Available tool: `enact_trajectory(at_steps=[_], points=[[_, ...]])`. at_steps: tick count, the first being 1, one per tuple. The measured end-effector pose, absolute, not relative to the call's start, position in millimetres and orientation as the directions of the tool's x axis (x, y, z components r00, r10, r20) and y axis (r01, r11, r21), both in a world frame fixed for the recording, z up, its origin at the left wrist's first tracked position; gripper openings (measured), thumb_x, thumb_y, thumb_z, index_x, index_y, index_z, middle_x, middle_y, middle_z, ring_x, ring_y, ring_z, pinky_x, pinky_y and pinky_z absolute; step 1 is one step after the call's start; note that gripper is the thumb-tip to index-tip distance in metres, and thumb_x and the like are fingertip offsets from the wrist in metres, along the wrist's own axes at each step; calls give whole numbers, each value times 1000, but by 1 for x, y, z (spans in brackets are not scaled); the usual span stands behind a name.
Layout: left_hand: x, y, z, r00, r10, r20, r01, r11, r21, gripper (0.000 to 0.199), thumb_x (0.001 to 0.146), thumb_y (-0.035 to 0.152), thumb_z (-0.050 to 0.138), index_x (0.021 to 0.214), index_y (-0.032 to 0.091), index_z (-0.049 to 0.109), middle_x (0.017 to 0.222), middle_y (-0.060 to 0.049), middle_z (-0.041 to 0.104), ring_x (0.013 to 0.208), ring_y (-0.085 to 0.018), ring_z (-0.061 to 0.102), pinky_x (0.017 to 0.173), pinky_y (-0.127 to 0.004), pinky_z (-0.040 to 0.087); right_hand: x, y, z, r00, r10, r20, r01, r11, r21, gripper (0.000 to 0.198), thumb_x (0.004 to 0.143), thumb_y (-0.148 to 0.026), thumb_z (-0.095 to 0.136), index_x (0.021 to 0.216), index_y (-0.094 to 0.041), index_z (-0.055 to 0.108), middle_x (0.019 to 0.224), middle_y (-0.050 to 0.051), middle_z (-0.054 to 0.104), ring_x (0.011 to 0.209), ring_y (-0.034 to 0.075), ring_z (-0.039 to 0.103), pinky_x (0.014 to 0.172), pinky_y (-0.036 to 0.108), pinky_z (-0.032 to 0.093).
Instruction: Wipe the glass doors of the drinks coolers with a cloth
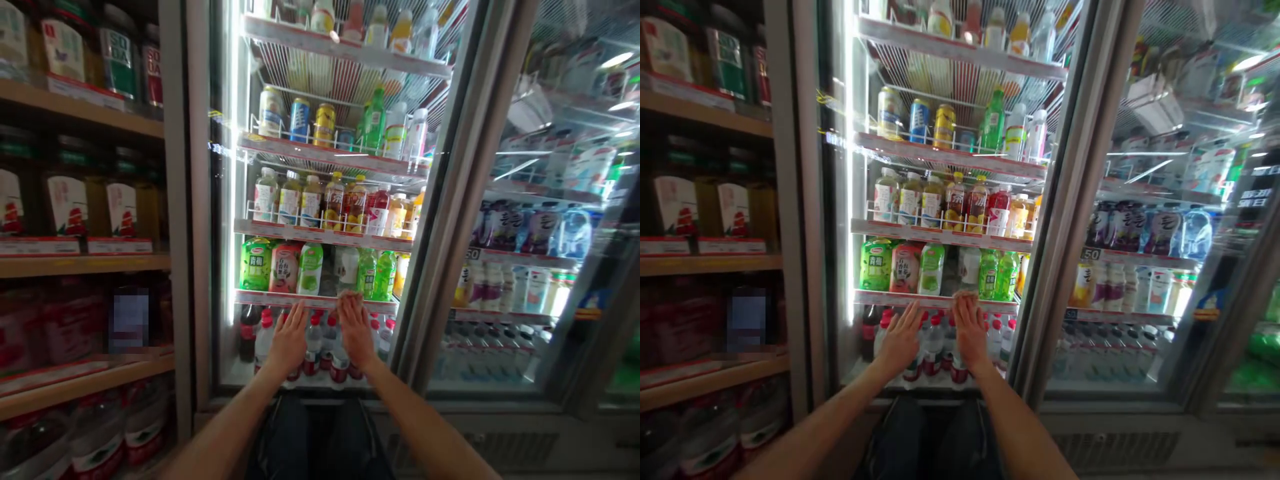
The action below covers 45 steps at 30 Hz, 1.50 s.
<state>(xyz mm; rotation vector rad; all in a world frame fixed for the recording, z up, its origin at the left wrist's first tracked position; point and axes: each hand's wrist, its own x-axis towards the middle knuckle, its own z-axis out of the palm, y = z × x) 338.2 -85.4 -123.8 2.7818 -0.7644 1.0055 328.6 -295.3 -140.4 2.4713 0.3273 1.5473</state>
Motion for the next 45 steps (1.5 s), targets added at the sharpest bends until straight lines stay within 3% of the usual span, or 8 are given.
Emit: enact_trajectory(at_steps=[4,10,16,22,28,34,39,45], points=[[340,-83,-129,650,-441,619,-498,-863,-92,61,73,10,37,134,16,40,147,-4,23,135,-21,28,106,-44,32,327,-290,-156,423,528,736,207,-847,489,48,83,-11,43,130,-21,47,140,3,42,137,20,20,110,43,22],[340,-78,-134,618,-443,649,-503,-858,-106,59,74,10,38,132,16,42,147,-5,24,135,-21,27,107,-44,31,345,-271,-106,468,269,842,96,-963,254,54,83,-10,39,137,-18,37,145,9,32,137,24,22,109,49,20],[338,-66,-131,641,-453,619,-501,-859,-110,54,77,15,37,131,15,43,146,-5,27,134,-19,30,107,-45,31,341,-264,-132,445,597,667,293,-801,522,45,85,-16,44,130,-21,47,141,4,40,135,21,26,112,45,18],[340,-60,-131,645,-421,638,-468,-877,-105,54,76,17,41,130,17,44,145,-6,30,133,-20,32,108,-43,29,352,-250,-101,420,413,808,159,-910,382,47,86,-15,42,133,-17,43,143,7,36,136,23,23,113,47,9],[346,-44,-119,640,-334,692,-383,-920,-90,57,75,15,41,132,12,41,146,-11,28,135,-23,27,109,-46,25,351,-243,-110,433,581,689,304,-814,495,47,86,-15,42,132,-20,44,142,5,39,136,22,25,113,46,12],[358,-35,-102,637,-242,732,-322,-946,-32,63,76,14,39,138,9,29,148,-10,22,136,-23,22,109,-47,24,360,-222,-80,453,458,765,244,-889,388,52,84,-12,40,136,-15,38,145,9,32,138,25,20,111,52,16],[359,-33,-102,650,-268,711,-346,-937,-37,63,76,14,39,138,11,29,147,-10,23,137,-22,22,109,-47,24,362,-213,-81,395,628,671,333,-778,532,50,83,-11,42,132,-16,44,143,6,36,137,23,21,112,47,16],[363,-15,-98,650,-199,734,-307,-952,14,63,76,17,42,137,8,31,147,-13,23,137,-25,20,109,-47,24,373,-192,-47,409,504,761,308,-861,404,57,83,-12,42,139,-18,33,147,7,27,139,24,14,112,52,11]])
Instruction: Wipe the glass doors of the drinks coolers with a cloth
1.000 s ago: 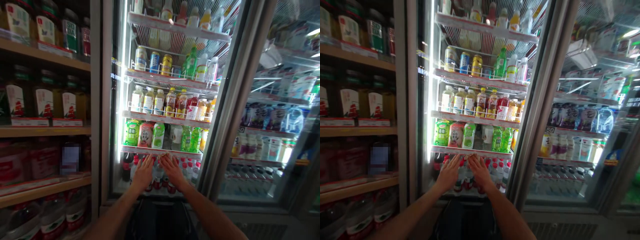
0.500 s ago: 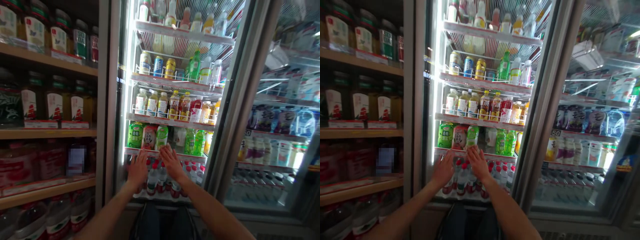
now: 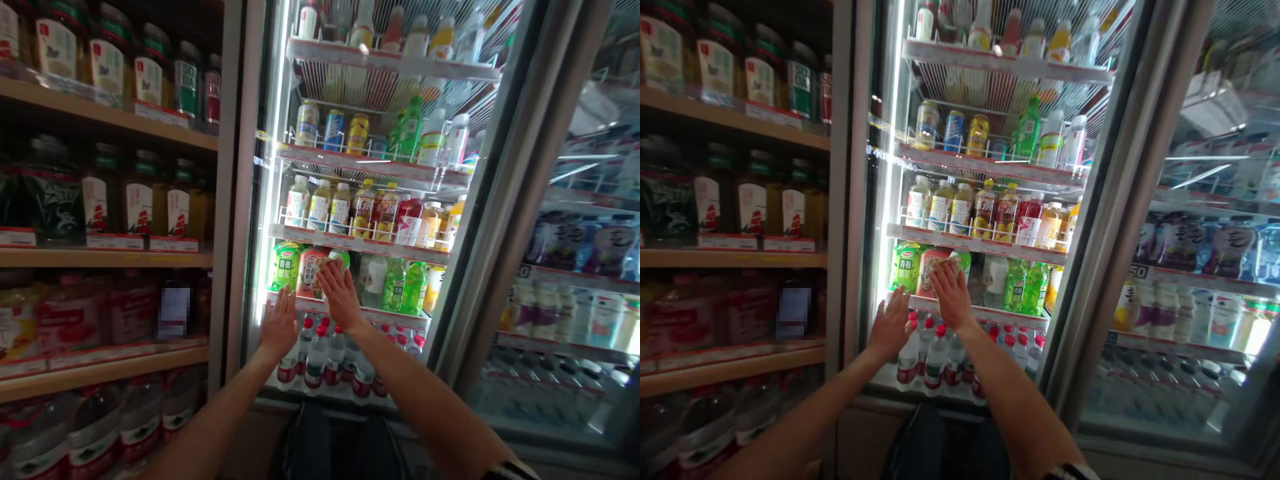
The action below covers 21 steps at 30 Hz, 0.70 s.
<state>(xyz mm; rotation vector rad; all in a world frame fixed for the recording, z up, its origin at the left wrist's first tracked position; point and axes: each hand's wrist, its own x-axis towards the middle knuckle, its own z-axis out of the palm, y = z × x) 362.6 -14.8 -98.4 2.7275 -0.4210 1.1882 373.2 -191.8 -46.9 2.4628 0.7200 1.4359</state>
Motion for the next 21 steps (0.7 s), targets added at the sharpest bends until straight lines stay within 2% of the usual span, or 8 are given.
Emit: enact_trajectory(at_steps=[6,8,12,14,18,21], points=[[364,5,-92,687,-156,710,-247,-969,27,64,74,13,43,136,7,32,147,-15,23,137,-26,21,109,-48,25,376,-186,-63,351,728,589,434,-684,587,51,82,-13,45,132,-15,43,145,7,33,138,23,19,114,47,12],[365,9,-92,684,-154,713,-247,-969,27,63,74,13,43,136,8,32,147,-14,23,137,-25,21,109,-48,25,380,-180,-49,341,698,630,423,-712,560,50,83,-14,44,133,-16,42,145,6,32,138,22,18,114,48,11],[369,14,-92,657,-158,738,-268,-963,33,64,73,13,43,136,8,32,147,-15,23,137,-27,20,109,-50,24,389,-165,-17,360,551,753,374,-825,424,49,86,-17,43,134,-13,39,147,8,27,140,24,11,114,53,10],[371,19,-91,654,-127,746,-252,-966,57,65,72,13,43,136,8,32,148,-15,21,137,-27,20,109,-50,24,388,-161,-22,347,602,719,403,-788,465,46,87,-15,41,133,-12,41,147,8,28,140,23,12,114,51,12],[374,38,-87,683,-58,728,-180,-980,90,64,73,15,43,135,5,31,147,-17,21,136,-29,23,107,-52,27,384,-154,-50,302,773,558,498,-627,599,41,88,-13,39,128,-14,47,143,5,37,135,19,27,114,43,23],[378,54,-87,686,-31,727,-144,-985,93,63,73,15,42,135,5,32,147,-19,22,136,-29,23,106,-51,28,389,-139,-39,308,748,588,493,-654,574,39,89,-13,37,127,-14,47,142,4,38,135,19,27,114,43,22]])
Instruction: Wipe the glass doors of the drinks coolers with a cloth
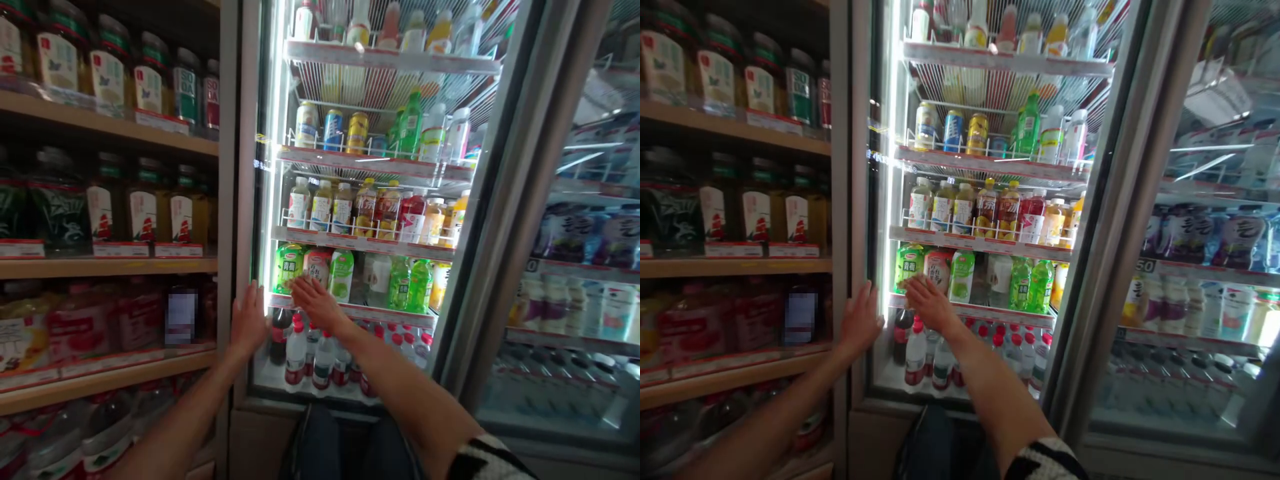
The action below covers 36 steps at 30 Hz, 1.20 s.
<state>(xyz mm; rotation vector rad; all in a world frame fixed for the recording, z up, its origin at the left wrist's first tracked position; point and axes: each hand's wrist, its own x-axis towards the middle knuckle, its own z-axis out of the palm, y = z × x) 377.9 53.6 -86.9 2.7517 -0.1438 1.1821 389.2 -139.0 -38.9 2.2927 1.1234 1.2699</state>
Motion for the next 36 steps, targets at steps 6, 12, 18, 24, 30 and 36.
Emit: enact_trajectory(at_steps=[6,12,18,24,30,36], points=[[379,70,-91,694,-29,720,-135,-987,90,64,72,16,42,134,4,32,146,-20,22,136,-29,23,105,-52,29,402,-107,-19,325,681,657,489,-715,499,40,90,-14,37,129,-13,43,145,6,33,138,21,18,116,46,16],[377,80,-84,681,-25,731,-143,-985,99,65,73,17,42,136,6,29,146,-18,24,136,-29,23,106,-51,29,406,-84,-23,298,765,570,554,-625,550,35,91,-16,37,124,-15,49,141,4,40,135,18,27,115,41,22],[375,86,-80,697,-10,717,-117,-988,99,65,76,19,44,136,5,27,147,-19,22,136,-29,21,107,-52,26,417,-56,-4,290,686,667,519,-698,493,38,92,-16,32,128,-10,45,143,6,36,136,21,22,116,45,16],[373,83,-73,689,-6,724,-100,-991,88,59,78,19,43,133,4,31,145,-20,25,135,-28,24,106,-49,29,400,-71,-69,301,828,472,591,-551,590,36,88,-21,45,122,-12,53,131,4,52,131,18,35,111,34,32],[375,52,-67,678,-62,733,-169,-983,72,63,76,17,46,135,4,29,147,-20,21,136,-29,21,107,-50,27,398,-117,-12,339,683,647,490,-715,499,38,90,-15,38,127,-17,47,143,4,36,138,21,20,114,50,15],[367,10,-59,667,-161,728,-282,-958,47,68,73,14,48,137,7,27,148,-16,20,138,-26,17,110,-48,23,380,-188,-28,307,769,561,506,-631,588,41,86,-13,44,126,-17,49,142,4,39,137,21,24,114,46,17]])
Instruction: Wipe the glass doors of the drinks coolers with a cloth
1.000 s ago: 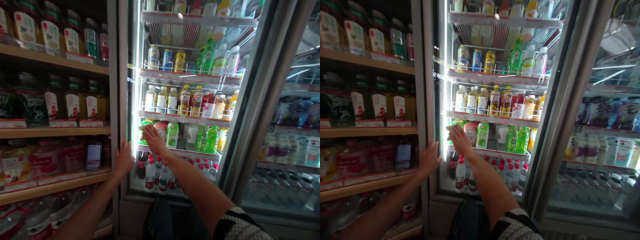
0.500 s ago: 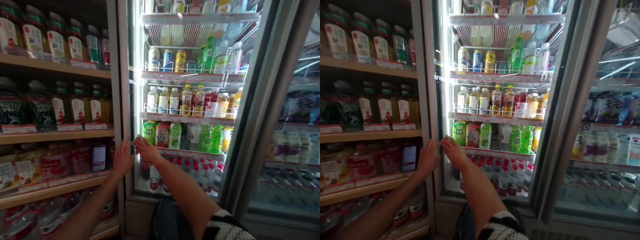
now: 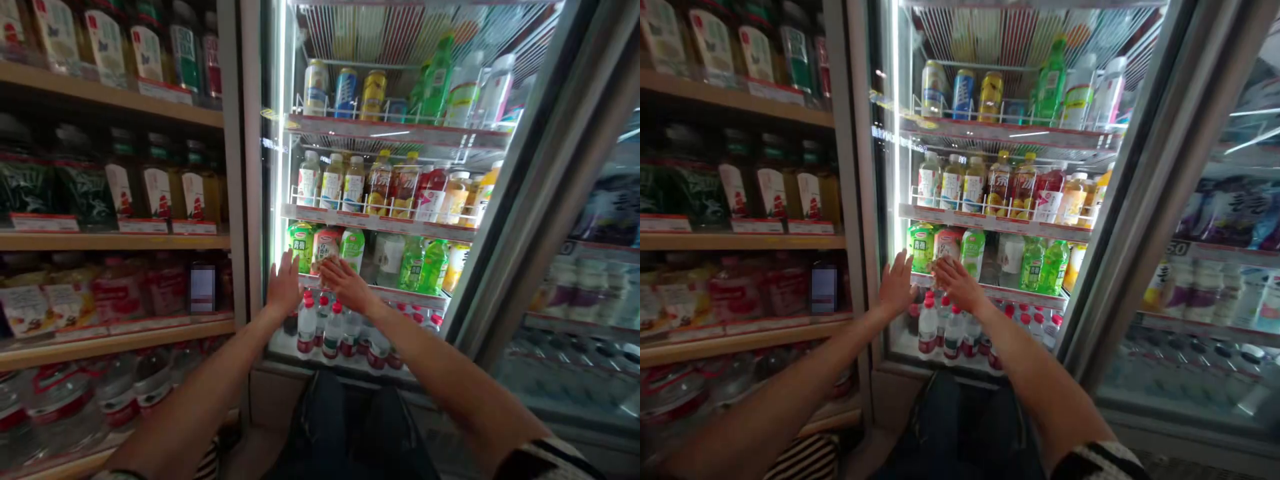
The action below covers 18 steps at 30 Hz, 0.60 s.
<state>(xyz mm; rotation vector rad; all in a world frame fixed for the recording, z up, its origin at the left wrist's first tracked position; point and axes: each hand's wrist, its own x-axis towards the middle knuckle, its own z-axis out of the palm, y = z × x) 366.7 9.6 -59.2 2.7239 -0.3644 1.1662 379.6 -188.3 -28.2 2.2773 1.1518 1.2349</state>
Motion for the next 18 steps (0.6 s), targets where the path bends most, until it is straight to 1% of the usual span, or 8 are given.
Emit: enact_trajectory(at_steps=[2,5,7,8,11,13,14,18], points=[[366,-3,-55,640,-198,742,-322,-947,25,68,73,14,49,137,8,27,148,-16,19,138,-26,15,110,-47,22,375,-209,-26,313,748,585,469,-657,590,42,86,-12,43,127,-18,49,141,3,40,136,21,26,114,46,16],[365,-22,-51,618,-259,742,-378,-926,-9,69,73,15,48,138,7,26,149,-16,17,139,-26,13,111,-48,18,371,-230,-13,345,542,766,333,-834,440,44,87,-15,41,131,-18,45,145,6,34,138,23,20,113,51,11],[364,-35,-50,612,-291,735,-410,-912,-19,69,74,15,47,138,7,25,149,-15,16,139,-25,12,112,-47,17,365,-239,-17,357,441,823,276,-892,359,45,87,-16,40,131,-17,44,146,7,31,139,23,17,113,51,12],[363,-41,-50,609,-304,732,-425,-905,-22,68,74,15,46,138,8,25,149,-15,16,139,-25,12,112,-47,17,361,-243,-26,367,448,815,273,-890,366,44,87,-15,40,131,-16,45,146,7,31,139,23,17,113,51,13],[361,-56,-53,603,-318,732,-445,-895,-21,66,74,16,46,137,9,28,149,-15,15,139,-26,13,111,-46,19,348,-259,-56,396,608,688,348,-793,501,45,84,-9,41,127,-17,49,142,4,38,137,21,21,113,47,16],[361,-63,-57,606,-298,738,-436,-900,-6,65,75,16,47,137,9,29,149,-16,15,139,-27,12,111,-47,20,345,-272,-63,409,638,652,363,-769,525,46,84,-9,41,127,-19,49,141,3,41,137,20,22,113,46,16],[362,-65,-59,605,-285,744,-432,-902,6,65,74,16,47,137,9,29,150,-16,14,139,-28,12,111,-47,20,346,-278,-60,413,595,690,332,-803,495,45,85,-10,40,128,-19,48,141,4,40,137,20,21,113,46,16],[365,-75,-65,590,-231,773,-439,-896,68,70,71,15,49,138,8,26,150,-17,10,139,-29,9,110,-48,20,348,-299,-42,367,288,885,129,-958,258,46,87,-16,39,133,-17,43,145,8,32,139,23,17,112,49,18]])
